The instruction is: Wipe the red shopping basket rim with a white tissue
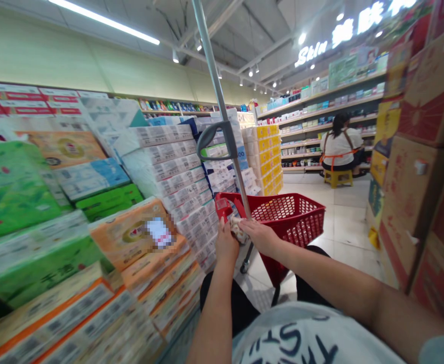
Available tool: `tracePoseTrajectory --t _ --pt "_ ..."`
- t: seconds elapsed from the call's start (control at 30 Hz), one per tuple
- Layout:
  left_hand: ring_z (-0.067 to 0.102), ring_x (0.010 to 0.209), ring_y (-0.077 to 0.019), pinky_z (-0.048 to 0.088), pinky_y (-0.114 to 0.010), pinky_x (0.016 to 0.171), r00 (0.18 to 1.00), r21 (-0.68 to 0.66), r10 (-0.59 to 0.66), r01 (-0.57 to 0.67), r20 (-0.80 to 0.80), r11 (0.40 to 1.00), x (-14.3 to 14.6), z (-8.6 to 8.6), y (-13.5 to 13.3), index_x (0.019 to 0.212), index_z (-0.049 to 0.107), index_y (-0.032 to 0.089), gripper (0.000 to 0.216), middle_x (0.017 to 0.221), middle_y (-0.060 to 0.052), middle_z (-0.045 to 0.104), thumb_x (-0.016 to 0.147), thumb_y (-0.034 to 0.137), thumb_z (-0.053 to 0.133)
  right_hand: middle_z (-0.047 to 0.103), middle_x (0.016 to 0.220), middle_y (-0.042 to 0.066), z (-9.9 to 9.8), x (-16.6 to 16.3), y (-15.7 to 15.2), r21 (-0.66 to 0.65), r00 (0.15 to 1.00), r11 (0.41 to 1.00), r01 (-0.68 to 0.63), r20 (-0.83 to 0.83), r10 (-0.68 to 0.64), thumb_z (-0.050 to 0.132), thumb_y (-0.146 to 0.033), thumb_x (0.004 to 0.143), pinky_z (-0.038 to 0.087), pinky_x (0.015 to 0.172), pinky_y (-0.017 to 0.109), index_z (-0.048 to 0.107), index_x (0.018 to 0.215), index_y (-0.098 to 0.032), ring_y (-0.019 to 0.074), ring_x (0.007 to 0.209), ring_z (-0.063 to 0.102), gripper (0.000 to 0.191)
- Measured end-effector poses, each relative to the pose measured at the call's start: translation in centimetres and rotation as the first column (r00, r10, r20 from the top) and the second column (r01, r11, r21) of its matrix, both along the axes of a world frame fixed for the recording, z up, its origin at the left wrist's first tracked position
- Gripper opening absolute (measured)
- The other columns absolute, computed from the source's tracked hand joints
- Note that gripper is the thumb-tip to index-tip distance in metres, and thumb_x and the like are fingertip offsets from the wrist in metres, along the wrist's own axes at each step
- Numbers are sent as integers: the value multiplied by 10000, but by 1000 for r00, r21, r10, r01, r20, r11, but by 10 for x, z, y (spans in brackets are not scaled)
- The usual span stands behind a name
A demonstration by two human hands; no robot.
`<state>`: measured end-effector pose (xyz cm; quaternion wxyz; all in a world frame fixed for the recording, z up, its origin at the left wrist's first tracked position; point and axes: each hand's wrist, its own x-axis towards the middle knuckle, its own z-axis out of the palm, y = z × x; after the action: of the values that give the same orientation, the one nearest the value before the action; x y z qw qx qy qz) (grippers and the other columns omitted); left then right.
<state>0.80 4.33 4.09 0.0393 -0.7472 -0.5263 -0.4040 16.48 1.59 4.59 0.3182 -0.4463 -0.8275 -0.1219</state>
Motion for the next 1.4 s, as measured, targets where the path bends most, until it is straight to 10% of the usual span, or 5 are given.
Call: tracePoseTrajectory --t 0.23,0.83,1.4 --pt "447 1315 -258 441 -387 1040 1000 -29 -1 1 7 1000 1 2 0 1296 511 157 460 1484 -156 376 842 97 475 615 1258 116 13 -9 -5 -63 995 993 104 12 -103 509 -140 835 492 938 336 562 1276 -183 219 1105 596 446" --pt "432 1324 -277 439 -410 1045 1000 3 -6 6 7 1000 1 -1 0 1273 513 147 457 1491 -149 367 824 70 476 556 1340 138 -29 10 8 201 999 978 -53 21 50 440 -43 853 392 1090 389 615 1237 -129 214 1281 479 431" --pt "323 1391 -257 346 -419 1116 992 -19 -121 121 -30 993 -9 1 -1 1386 406 159 561 1507 -143 330 834 102 486 655 1184 97 1 -1 1 17 998 1000 16 -66 -15 493 -85 846 467 973 318 619 1150 -179 183 1086 606 342"
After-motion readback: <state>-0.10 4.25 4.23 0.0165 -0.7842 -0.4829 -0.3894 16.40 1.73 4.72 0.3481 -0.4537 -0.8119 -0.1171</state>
